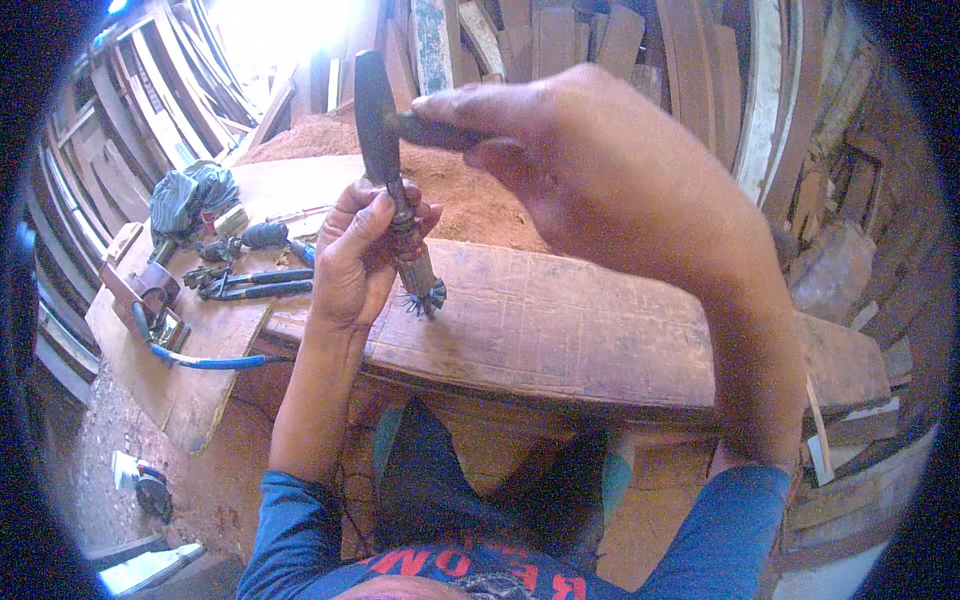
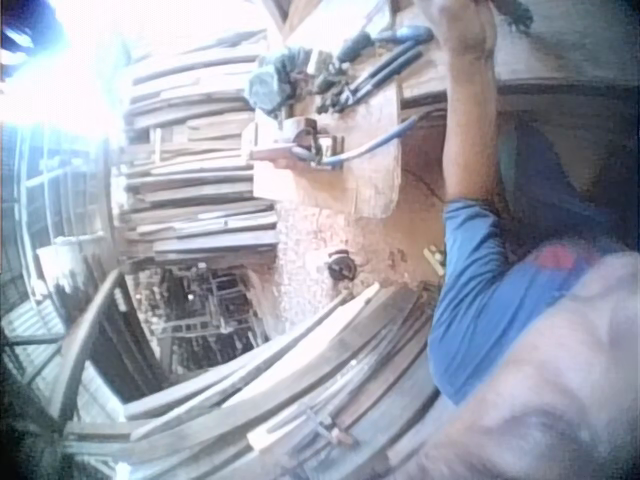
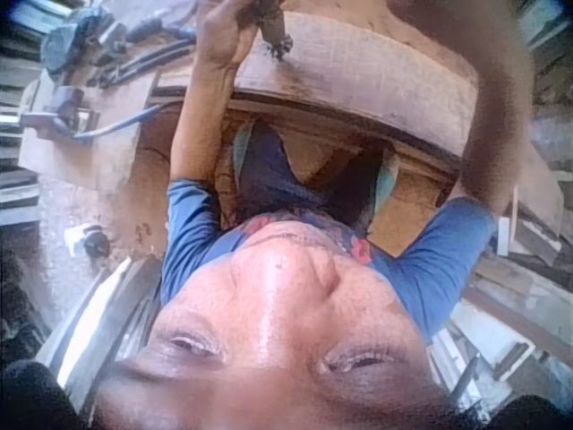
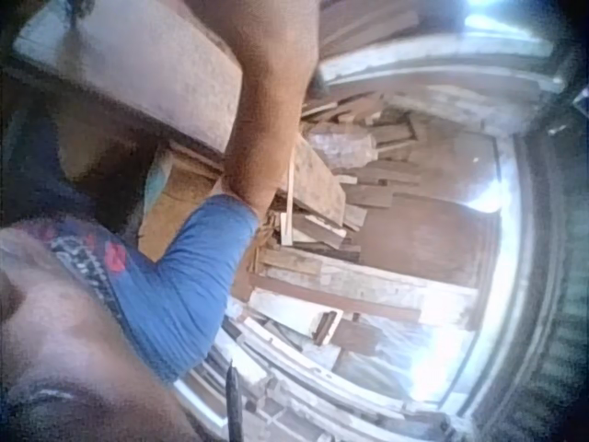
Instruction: The person walks through a cluttered workshop to a workbench and assembles a small metal tool component. They insert a cylindrical part into a larger assembly and use a hammer to tap it into place, then handle a small metal ring.
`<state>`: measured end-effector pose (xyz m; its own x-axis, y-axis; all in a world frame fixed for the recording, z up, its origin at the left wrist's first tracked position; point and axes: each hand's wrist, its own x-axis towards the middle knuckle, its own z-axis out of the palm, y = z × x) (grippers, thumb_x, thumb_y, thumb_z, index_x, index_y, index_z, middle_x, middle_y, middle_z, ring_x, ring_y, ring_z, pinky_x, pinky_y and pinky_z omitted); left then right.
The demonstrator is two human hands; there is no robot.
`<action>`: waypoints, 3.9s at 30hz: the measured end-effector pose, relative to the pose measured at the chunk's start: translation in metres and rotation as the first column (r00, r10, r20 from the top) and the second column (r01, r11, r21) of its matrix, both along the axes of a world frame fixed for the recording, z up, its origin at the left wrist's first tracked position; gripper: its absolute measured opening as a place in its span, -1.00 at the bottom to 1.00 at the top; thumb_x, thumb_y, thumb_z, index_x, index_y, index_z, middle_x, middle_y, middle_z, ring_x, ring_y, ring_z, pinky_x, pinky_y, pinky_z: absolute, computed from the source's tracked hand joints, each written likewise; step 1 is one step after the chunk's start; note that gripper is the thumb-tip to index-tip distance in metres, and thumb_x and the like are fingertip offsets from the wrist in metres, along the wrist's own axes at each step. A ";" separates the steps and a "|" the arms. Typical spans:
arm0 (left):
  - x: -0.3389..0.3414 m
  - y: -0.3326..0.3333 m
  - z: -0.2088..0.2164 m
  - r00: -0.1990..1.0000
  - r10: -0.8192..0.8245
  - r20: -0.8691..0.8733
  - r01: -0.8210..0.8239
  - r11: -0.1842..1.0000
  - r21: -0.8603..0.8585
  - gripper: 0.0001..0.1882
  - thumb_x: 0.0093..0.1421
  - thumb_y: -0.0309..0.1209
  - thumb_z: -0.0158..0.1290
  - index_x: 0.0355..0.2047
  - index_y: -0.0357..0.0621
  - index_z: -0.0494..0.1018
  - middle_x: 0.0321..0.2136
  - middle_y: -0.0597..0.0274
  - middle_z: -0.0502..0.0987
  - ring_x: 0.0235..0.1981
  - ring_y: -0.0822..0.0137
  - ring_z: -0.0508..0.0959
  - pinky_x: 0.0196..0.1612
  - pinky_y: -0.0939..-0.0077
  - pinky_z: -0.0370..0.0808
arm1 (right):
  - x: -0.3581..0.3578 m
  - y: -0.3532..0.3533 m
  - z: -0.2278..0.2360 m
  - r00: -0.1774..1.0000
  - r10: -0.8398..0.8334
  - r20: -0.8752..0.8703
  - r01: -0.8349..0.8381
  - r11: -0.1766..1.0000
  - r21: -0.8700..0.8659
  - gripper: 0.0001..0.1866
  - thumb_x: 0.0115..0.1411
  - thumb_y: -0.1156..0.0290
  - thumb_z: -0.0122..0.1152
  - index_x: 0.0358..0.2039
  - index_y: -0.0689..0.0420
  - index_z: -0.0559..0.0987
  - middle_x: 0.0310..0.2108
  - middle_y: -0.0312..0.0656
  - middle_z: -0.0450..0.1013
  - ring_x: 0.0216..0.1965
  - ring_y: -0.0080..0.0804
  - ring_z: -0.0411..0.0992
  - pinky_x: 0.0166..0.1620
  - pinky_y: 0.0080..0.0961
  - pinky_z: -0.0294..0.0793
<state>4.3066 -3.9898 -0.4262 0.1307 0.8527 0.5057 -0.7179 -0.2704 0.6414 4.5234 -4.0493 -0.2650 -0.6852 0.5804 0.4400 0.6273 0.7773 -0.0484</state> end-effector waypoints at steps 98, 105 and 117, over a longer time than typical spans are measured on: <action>0.003 -0.018 -0.007 0.990 -0.039 -0.138 0.050 0.996 0.076 -0.52 0.16 -0.64 0.27 0.06 -0.29 0.35 -0.09 -0.08 0.62 0.00 0.14 0.64 0.05 0.40 0.58 | -0.023 0.025 -0.051 0.928 0.184 -0.323 -0.201 0.980 -0.018 -0.90 0.17 0.59 0.36 -0.29 0.27 0.64 -0.40 -0.14 0.61 -0.36 -0.41 0.61 -0.26 -0.50 0.59; 0.003 -0.016 -0.009 0.987 -0.018 -0.158 0.035 0.994 0.106 -0.55 0.19 -0.63 0.26 0.06 -0.29 0.36 -0.09 -0.07 0.62 0.01 0.16 0.64 0.04 0.44 0.59 | -0.022 0.028 -0.051 0.925 0.219 -0.309 -0.226 0.974 0.014 -0.90 0.15 0.59 0.37 -0.29 0.26 0.67 -0.40 -0.15 0.62 -0.36 -0.38 0.61 -0.27 -0.49 0.59; 0.002 -0.013 -0.013 0.989 -0.017 -0.147 0.031 0.995 0.099 -0.56 0.18 -0.63 0.27 0.05 -0.31 0.39 -0.08 -0.03 0.62 0.01 0.20 0.63 0.07 0.42 0.58 | -0.025 0.027 -0.053 0.928 0.204 -0.310 -0.208 0.978 0.022 -0.92 0.16 0.58 0.37 -0.31 0.27 0.67 -0.41 -0.14 0.62 -0.39 -0.42 0.61 -0.31 -0.49 0.59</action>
